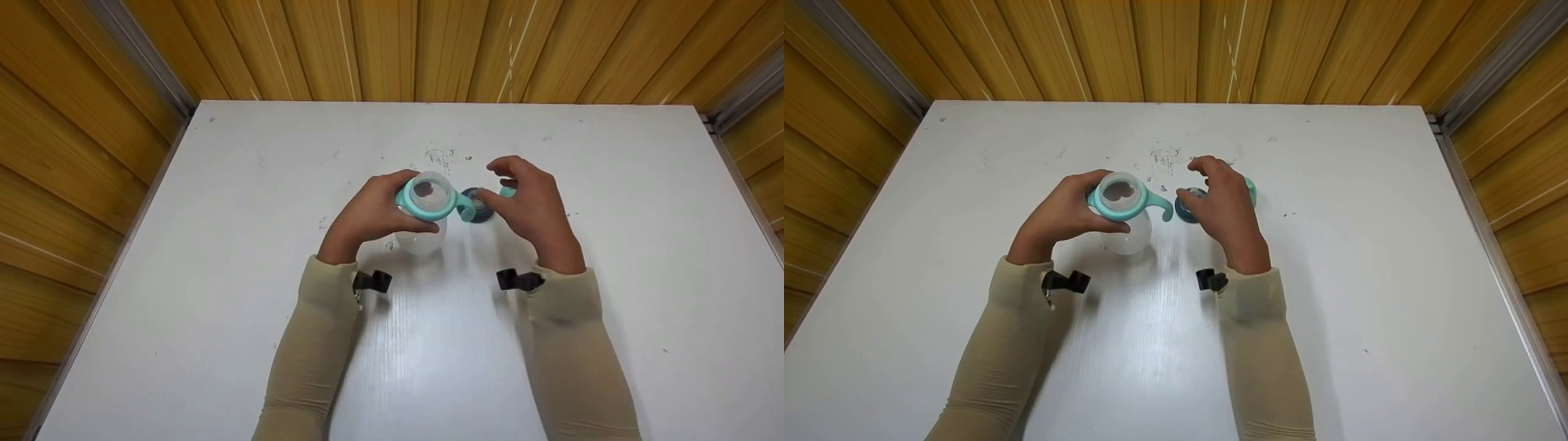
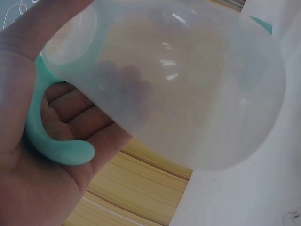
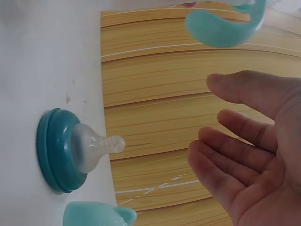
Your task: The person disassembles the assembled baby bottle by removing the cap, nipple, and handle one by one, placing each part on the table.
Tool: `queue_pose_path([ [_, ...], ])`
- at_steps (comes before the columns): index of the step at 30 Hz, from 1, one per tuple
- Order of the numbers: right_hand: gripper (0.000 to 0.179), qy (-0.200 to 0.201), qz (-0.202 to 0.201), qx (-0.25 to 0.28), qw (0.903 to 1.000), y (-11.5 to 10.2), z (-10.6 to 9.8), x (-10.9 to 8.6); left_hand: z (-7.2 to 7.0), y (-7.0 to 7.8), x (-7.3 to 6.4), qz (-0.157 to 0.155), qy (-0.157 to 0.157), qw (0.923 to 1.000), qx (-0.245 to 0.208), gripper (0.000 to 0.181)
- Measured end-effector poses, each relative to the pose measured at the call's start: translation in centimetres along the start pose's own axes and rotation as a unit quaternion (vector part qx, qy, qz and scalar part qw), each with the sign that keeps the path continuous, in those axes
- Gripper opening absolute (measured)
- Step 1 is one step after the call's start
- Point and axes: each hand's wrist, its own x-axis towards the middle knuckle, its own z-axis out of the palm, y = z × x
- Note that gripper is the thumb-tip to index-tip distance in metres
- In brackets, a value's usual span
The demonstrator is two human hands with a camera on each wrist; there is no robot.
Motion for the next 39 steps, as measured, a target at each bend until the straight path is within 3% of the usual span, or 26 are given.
queue_pose_path([
  [11, 0.044, 0.026, -0.049, 0.015, 0.9983, -0.8, -0.7, -0.8, -0.1, 0.1, -0.2, 0.006, 0.007, 0.9999, -0.007, 0.075],
  [23, 0.043, 0.028, -0.102, 0.029, 0.9940, -1.3, -1.0, -1.4, -0.3, 0.3, -0.3, 0.005, 0.004, 0.9999, -0.014, 0.075],
  [32, 0.041, 0.003, -0.124, 0.037, 0.9915, -1.3, -1.0, -1.6, -0.2, 0.5, -0.4, 0.010, 0.007, 0.9997, -0.019, 0.072],
  [39, 0.037, -0.028, -0.154, 0.073, 0.9850, -1.0, -0.8, -1.5, -0.1, 0.3, -0.3, 0.019, 0.008, 0.9995, -0.022, 0.071],
])
